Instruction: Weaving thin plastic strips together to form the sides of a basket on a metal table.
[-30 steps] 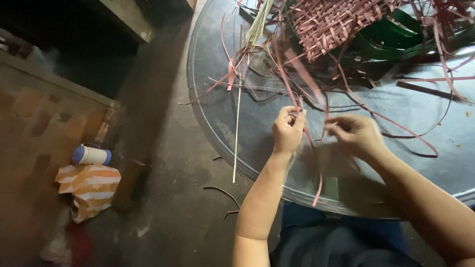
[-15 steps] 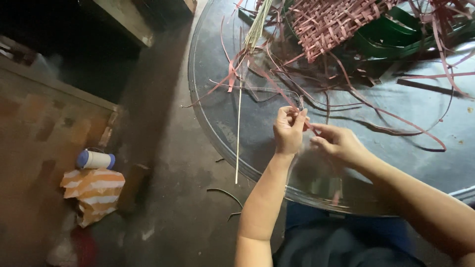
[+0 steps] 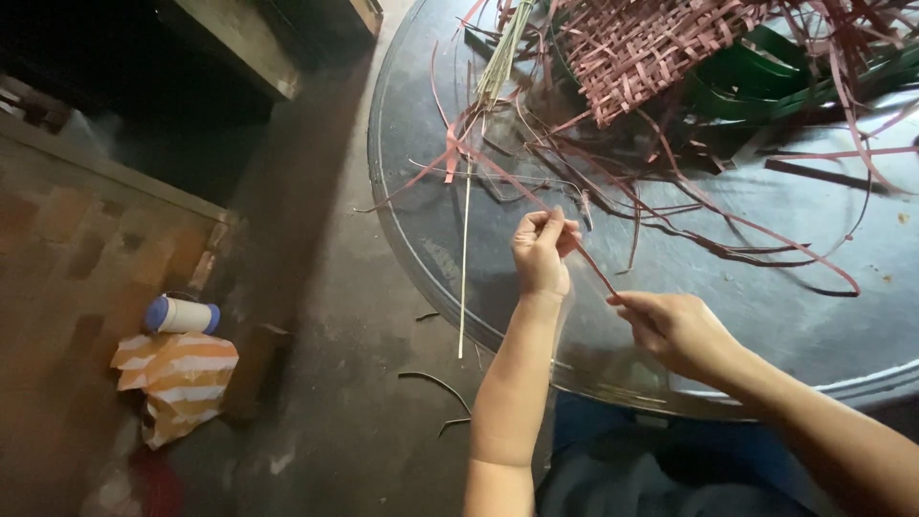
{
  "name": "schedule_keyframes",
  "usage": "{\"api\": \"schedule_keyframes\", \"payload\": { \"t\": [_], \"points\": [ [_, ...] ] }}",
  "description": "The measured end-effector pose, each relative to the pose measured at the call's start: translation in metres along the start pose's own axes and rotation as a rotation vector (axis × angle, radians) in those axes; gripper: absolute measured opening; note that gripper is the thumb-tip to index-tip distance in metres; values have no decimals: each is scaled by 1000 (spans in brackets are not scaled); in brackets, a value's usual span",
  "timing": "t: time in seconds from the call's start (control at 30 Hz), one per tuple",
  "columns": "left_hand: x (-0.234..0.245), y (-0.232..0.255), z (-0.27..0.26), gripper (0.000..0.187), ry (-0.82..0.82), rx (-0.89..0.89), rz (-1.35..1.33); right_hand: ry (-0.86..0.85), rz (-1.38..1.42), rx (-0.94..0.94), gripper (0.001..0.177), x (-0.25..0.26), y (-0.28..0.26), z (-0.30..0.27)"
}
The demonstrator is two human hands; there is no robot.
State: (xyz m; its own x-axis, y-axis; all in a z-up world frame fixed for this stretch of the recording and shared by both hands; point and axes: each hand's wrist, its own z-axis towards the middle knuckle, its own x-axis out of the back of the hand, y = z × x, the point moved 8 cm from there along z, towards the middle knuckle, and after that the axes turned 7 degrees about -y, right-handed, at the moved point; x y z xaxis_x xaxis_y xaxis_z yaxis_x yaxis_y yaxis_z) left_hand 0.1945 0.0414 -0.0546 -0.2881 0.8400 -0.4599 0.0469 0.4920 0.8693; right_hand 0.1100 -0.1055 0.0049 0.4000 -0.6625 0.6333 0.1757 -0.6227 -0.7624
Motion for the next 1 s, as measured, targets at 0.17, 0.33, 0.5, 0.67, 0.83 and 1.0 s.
{"api": "schedule_keyframes", "payload": {
  "t": [0.17,0.33,0.5,0.67,0.83,1.0],
  "points": [
    [13,6,4,12,22,-52,-159,42,143,17,21,-4,-4,-21],
    [25,16,5,12,31,-80,-280,81,171,101,24,-8,-8,-32],
    [39,20,10,10,32,-87,-359,92,146,212,28,-15,-10,-39],
    [35,44,10,8,28,-121,-323,93,153,243,28,-16,-10,-46],
    [41,68,22,8,29,-170,-328,98,203,331,30,-15,-8,-51],
    [49,91,27,5,65,-207,-417,71,14,403,33,-22,-7,-57]
  ]
}}
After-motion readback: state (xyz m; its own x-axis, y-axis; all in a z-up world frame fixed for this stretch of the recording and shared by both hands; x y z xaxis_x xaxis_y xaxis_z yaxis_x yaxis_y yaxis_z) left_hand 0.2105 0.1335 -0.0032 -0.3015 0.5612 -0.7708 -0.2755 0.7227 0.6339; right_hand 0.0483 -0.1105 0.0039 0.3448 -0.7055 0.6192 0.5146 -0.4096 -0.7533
